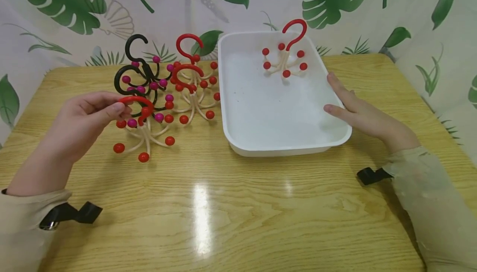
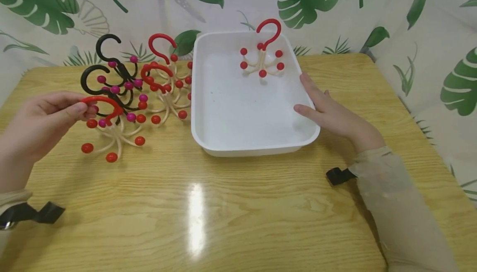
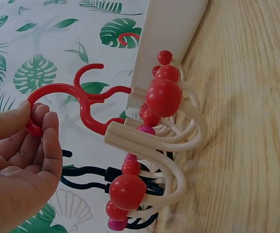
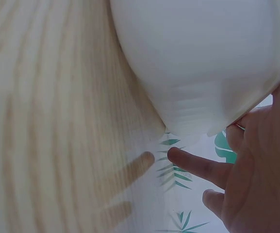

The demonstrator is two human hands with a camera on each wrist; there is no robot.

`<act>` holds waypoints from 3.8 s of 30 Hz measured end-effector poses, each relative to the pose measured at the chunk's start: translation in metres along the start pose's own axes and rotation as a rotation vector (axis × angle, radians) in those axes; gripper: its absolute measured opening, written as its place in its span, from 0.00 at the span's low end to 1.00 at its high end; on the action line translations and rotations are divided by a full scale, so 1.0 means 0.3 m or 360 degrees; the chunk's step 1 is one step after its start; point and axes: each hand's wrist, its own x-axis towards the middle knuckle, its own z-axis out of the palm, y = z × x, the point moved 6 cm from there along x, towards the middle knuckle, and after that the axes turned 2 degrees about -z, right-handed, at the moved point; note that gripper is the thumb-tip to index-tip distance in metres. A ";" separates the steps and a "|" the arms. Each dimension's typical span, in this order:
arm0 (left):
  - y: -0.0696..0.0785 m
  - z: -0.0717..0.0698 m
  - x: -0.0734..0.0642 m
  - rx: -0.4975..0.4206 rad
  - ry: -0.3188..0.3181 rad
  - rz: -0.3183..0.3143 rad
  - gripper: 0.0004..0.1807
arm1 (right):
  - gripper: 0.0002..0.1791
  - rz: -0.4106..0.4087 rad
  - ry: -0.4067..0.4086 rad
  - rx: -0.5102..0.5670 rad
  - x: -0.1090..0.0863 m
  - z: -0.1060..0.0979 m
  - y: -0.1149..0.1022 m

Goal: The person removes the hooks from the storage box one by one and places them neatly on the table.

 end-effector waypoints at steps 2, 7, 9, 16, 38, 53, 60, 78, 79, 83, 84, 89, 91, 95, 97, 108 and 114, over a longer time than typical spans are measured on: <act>-0.005 -0.004 0.003 -0.0070 -0.0018 0.0026 0.11 | 0.40 -0.0007 0.0003 0.0000 0.002 -0.001 -0.001; -0.016 -0.016 0.010 -0.0180 -0.0044 0.0069 0.10 | 0.40 -0.0013 0.0005 0.0004 0.002 -0.004 -0.004; -0.019 -0.021 0.011 -0.0182 -0.0048 0.0068 0.10 | 0.40 -0.0013 0.0007 0.0003 0.001 -0.004 -0.006; -0.029 -0.027 0.009 -0.0182 -0.0028 0.0026 0.11 | 0.40 -0.0009 0.0010 0.0000 0.001 -0.003 -0.003; 0.121 -0.010 0.008 -0.0310 0.0352 0.0504 0.11 | 0.40 0.0015 0.0016 -0.0007 0.002 -0.001 -0.004; 0.240 0.228 0.056 -0.0155 0.0063 0.0507 0.09 | 0.40 -0.0006 0.0003 0.0011 0.001 0.001 -0.002; 0.253 0.369 0.103 -0.0140 -0.0102 0.0463 0.08 | 0.40 -0.0005 -0.0008 0.0008 0.000 0.000 -0.004; 0.245 0.631 0.239 -0.0073 -0.0354 0.0405 0.09 | 0.40 0.0000 0.0003 0.0032 -0.004 0.000 -0.006; 0.248 0.642 0.242 -0.0059 -0.0356 0.0387 0.09 | 0.40 -0.0001 0.0005 0.0032 -0.004 0.000 -0.006; 0.268 0.681 0.251 -0.0061 -0.0366 0.0310 0.10 | 0.40 -0.0009 0.0010 0.0026 -0.004 0.000 -0.005; 0.272 0.689 0.255 -0.0073 -0.0368 0.0295 0.10 | 0.40 -0.0010 0.0010 0.0028 -0.004 0.000 -0.005; 0.263 0.728 0.303 -0.0185 -0.0376 0.0285 0.10 | 0.40 -0.0015 0.0008 0.0032 -0.001 0.001 -0.004; 0.254 0.743 0.327 -0.0221 -0.0384 0.0298 0.10 | 0.40 -0.0019 0.0004 0.0037 0.001 0.002 -0.004; 0.244 0.768 0.370 -0.0266 -0.0380 0.0286 0.10 | 0.40 -0.0016 -0.0005 0.0047 0.002 0.004 -0.003; 0.244 0.777 0.389 -0.0298 -0.0364 0.0274 0.09 | 0.40 -0.0002 -0.0006 0.0044 0.002 0.003 -0.001; 0.258 0.789 0.461 -0.0341 -0.0178 0.0229 0.12 | 0.40 -0.0003 -0.0009 0.0041 0.002 0.004 0.001; 0.256 0.782 0.491 -0.0347 -0.0093 0.0179 0.11 | 0.40 -0.0017 0.0001 0.0056 0.000 0.003 -0.005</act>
